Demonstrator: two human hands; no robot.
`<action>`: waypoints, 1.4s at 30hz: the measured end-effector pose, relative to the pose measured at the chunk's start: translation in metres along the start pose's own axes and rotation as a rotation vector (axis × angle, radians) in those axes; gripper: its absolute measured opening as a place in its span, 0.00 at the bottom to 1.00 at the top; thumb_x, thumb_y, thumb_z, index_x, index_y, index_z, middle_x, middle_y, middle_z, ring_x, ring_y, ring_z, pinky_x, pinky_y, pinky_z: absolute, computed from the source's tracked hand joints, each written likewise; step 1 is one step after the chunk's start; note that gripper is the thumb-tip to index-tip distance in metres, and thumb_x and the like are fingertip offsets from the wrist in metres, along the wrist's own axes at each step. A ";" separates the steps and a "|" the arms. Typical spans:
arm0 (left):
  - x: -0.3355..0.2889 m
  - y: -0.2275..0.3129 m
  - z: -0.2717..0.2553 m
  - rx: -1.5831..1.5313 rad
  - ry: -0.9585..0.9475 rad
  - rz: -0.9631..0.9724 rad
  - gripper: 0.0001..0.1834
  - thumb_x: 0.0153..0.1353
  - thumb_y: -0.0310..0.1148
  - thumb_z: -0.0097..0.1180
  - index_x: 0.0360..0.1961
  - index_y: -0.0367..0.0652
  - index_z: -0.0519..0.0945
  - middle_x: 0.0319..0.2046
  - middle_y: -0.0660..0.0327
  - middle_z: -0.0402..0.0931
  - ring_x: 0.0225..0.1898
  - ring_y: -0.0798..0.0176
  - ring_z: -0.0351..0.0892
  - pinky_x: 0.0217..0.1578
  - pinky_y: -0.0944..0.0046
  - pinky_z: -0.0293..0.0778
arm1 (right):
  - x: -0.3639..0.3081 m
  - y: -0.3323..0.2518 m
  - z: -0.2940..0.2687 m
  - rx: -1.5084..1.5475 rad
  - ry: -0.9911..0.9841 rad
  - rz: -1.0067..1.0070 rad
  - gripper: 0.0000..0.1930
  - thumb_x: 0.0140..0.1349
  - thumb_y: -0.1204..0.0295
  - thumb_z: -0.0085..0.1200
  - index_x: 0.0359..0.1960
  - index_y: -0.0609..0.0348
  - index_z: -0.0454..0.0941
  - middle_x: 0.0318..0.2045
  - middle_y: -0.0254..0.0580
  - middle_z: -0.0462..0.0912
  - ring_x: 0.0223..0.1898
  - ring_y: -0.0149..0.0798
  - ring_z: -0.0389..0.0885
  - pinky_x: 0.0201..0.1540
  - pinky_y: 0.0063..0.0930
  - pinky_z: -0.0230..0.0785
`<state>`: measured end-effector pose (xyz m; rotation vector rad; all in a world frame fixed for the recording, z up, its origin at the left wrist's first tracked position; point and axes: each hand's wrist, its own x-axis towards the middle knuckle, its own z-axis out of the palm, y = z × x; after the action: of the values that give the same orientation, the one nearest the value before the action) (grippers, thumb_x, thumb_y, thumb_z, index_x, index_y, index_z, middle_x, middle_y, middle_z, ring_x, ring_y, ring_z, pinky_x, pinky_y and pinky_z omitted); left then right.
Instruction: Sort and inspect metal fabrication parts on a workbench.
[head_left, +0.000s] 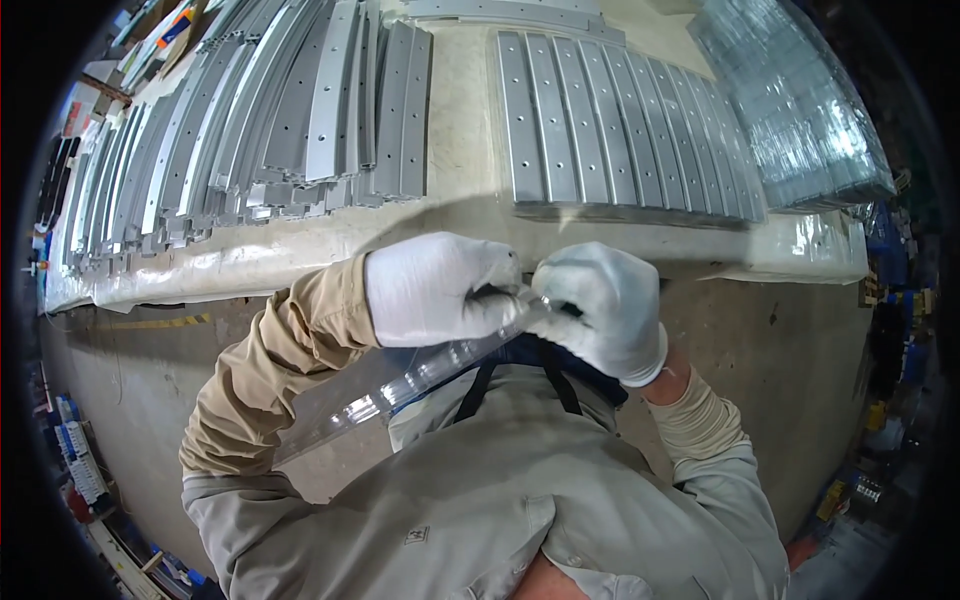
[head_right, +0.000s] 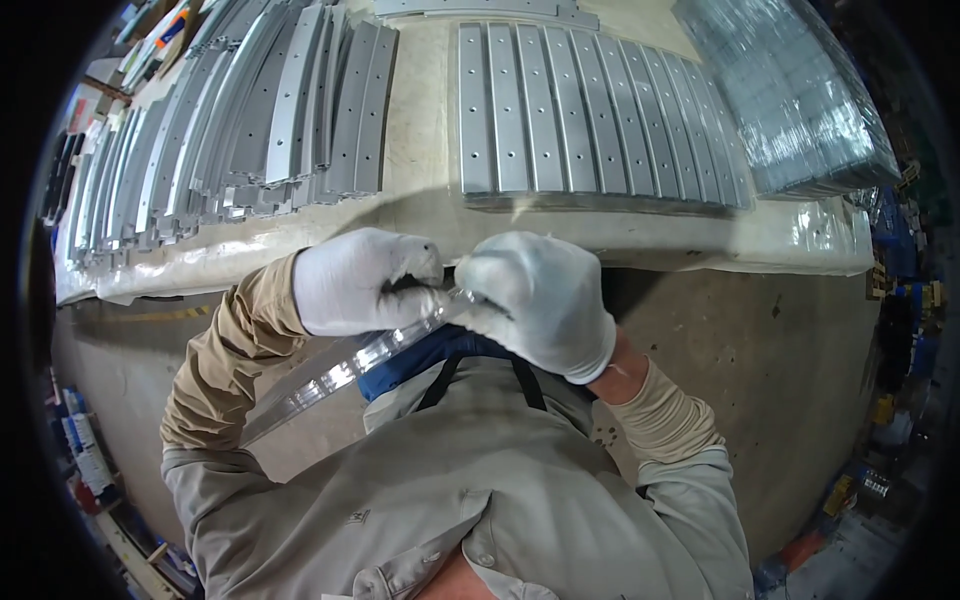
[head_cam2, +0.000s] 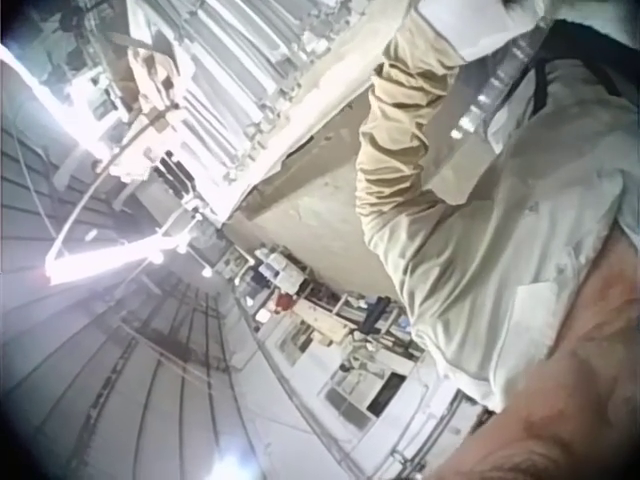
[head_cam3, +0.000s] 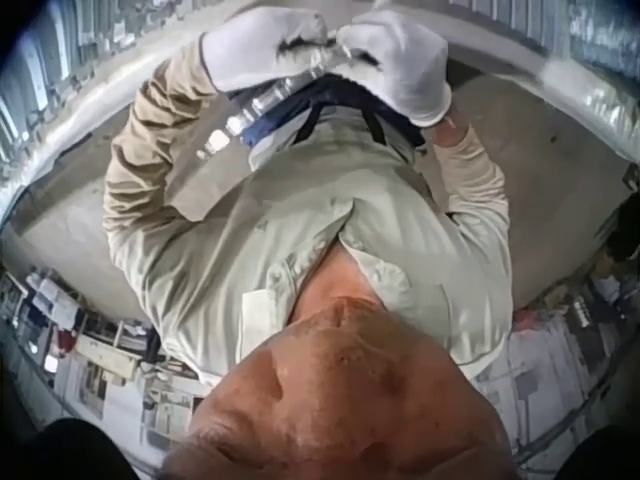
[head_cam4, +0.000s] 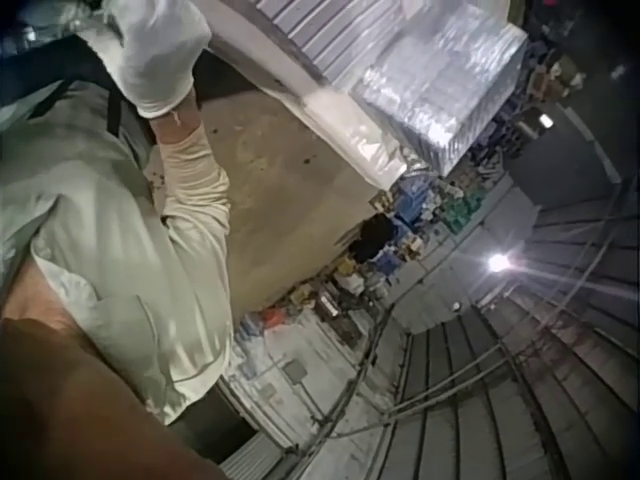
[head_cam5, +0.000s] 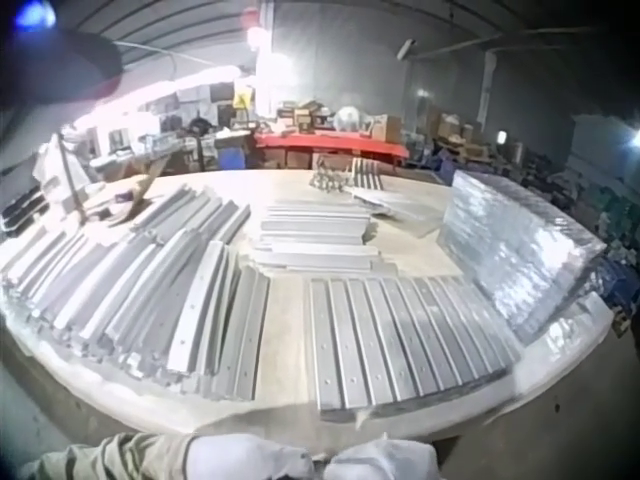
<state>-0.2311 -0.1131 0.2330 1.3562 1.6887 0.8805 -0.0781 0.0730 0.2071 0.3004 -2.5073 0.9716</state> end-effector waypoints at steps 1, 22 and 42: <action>0.000 -0.004 0.001 0.006 0.004 0.069 0.07 0.61 0.28 0.61 0.36 0.35 0.81 0.28 0.55 0.79 0.28 0.59 0.78 0.32 0.61 0.76 | 0.000 0.000 0.005 -0.016 0.017 -0.009 0.19 0.44 0.73 0.76 0.38 0.52 0.82 0.34 0.36 0.85 0.33 0.42 0.85 0.34 0.32 0.78; -0.030 0.011 -0.009 -0.070 -0.039 -0.176 0.23 0.51 0.28 0.69 0.48 0.36 0.77 0.39 0.56 0.80 0.35 0.65 0.84 0.34 0.67 0.81 | 0.012 -0.009 0.029 0.210 -0.001 0.109 0.14 0.44 0.76 0.75 0.29 0.56 0.79 0.26 0.39 0.81 0.25 0.40 0.81 0.28 0.31 0.72; -0.039 -0.028 -0.002 -0.370 -0.023 -0.124 0.22 0.60 0.45 0.67 0.44 0.35 0.82 0.33 0.56 0.83 0.33 0.64 0.82 0.33 0.65 0.79 | 0.009 -0.020 0.048 0.374 -0.150 0.340 0.21 0.52 0.80 0.68 0.26 0.56 0.61 0.24 0.33 0.62 0.26 0.32 0.61 0.31 0.25 0.57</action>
<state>-0.2401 -0.1565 0.2146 0.9985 1.4845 1.0407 -0.0940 0.0250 0.1915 0.0564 -2.5466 1.6141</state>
